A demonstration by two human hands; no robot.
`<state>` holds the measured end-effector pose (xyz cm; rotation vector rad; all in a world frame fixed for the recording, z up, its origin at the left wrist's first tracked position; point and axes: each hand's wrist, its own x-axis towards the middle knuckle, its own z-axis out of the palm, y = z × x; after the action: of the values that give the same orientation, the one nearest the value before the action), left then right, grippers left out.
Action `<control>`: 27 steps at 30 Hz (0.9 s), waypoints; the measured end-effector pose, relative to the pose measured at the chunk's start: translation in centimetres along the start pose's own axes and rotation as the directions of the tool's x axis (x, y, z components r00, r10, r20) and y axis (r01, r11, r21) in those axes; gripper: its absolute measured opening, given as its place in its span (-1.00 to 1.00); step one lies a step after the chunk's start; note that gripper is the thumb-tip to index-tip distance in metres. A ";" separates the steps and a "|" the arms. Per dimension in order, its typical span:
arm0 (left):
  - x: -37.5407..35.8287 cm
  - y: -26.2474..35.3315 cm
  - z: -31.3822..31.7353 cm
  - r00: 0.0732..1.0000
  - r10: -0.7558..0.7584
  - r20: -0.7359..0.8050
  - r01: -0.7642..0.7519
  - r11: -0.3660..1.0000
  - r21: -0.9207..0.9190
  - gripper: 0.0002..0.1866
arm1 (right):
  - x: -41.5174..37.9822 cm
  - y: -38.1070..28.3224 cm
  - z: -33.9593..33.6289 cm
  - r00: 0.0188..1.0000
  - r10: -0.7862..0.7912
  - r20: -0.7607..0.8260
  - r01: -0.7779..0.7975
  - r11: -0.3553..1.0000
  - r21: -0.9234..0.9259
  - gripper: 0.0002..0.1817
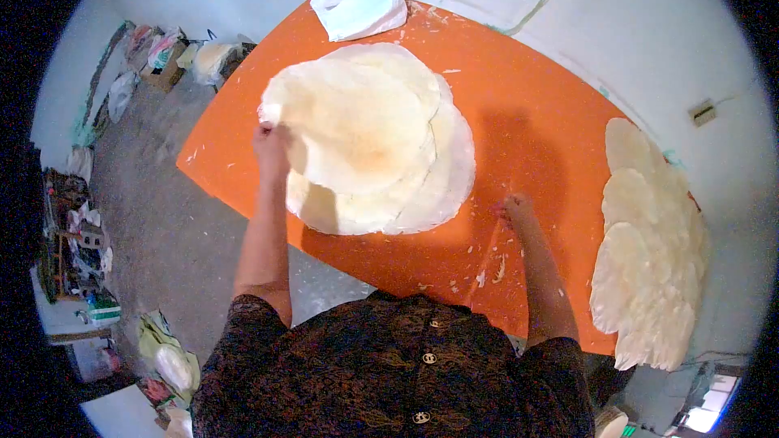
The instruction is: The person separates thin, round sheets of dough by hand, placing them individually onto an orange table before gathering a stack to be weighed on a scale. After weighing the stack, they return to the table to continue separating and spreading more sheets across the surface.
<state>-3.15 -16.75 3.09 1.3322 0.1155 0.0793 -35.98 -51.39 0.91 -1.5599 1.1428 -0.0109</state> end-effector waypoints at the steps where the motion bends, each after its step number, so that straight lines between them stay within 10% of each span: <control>1: 2.1 -1.5 -2.4 0.998 0.004 0.065 -0.001 0.999 -0.048 -0.81 | 0.0 1.3 -0.7 1.000 0.014 0.018 -0.014 0.999 0.031 -0.69; 4: 3.1 -1.7 -4.7 0.975 0.192 -0.111 -0.148 0.936 0.320 -0.76 | -0.9 4.2 -1.5 0.998 0.055 0.015 -0.057 0.993 0.106 -0.71; 7: -0.3 0.3 -3.3 0.772 0.560 0.300 -0.448 0.144 0.883 -0.53 | -1.8 5.7 -1.8 0.997 0.069 -0.028 -0.065 0.992 0.112 -0.73; 13: -12.9 -6.1 4.5 0.548 0.073 0.833 -0.836 0.068 0.544 -0.27 | -3.0 8.8 -1.9 0.985 -0.149 0.088 0.113 0.939 0.326 -0.64; 16: -14.6 -10.6 3.8 0.406 0.159 0.900 -0.907 -0.050 0.418 -0.27 | -2.7 10.4 -3.7 0.888 -0.457 -0.041 0.414 0.837 -0.357 -0.69; 18: -15.2 -9.7 4.3 0.459 0.014 0.889 -0.880 -0.131 0.456 -0.26 | -6.6 9.5 -7.1 0.914 -0.385 -0.131 0.272 0.818 -0.506 -0.68; 22: -16.3 -8.7 6.1 0.498 -0.015 0.867 -0.866 -0.060 0.497 -0.29 | -8.3 16.6 -15.4 0.807 -0.422 -0.414 0.061 0.755 -0.653 -0.62; 27: -29.5 -8.8 10.5 0.430 0.006 0.903 -0.782 0.502 0.370 -0.45 | -9.2 25.8 -24.1 0.533 -0.542 -0.650 -0.167 0.686 -0.708 -0.55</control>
<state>-31.15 -32.59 -1.84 2.1291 -1.2361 -0.1824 -70.85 -60.41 -5.08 -2.5464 1.8369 -0.6353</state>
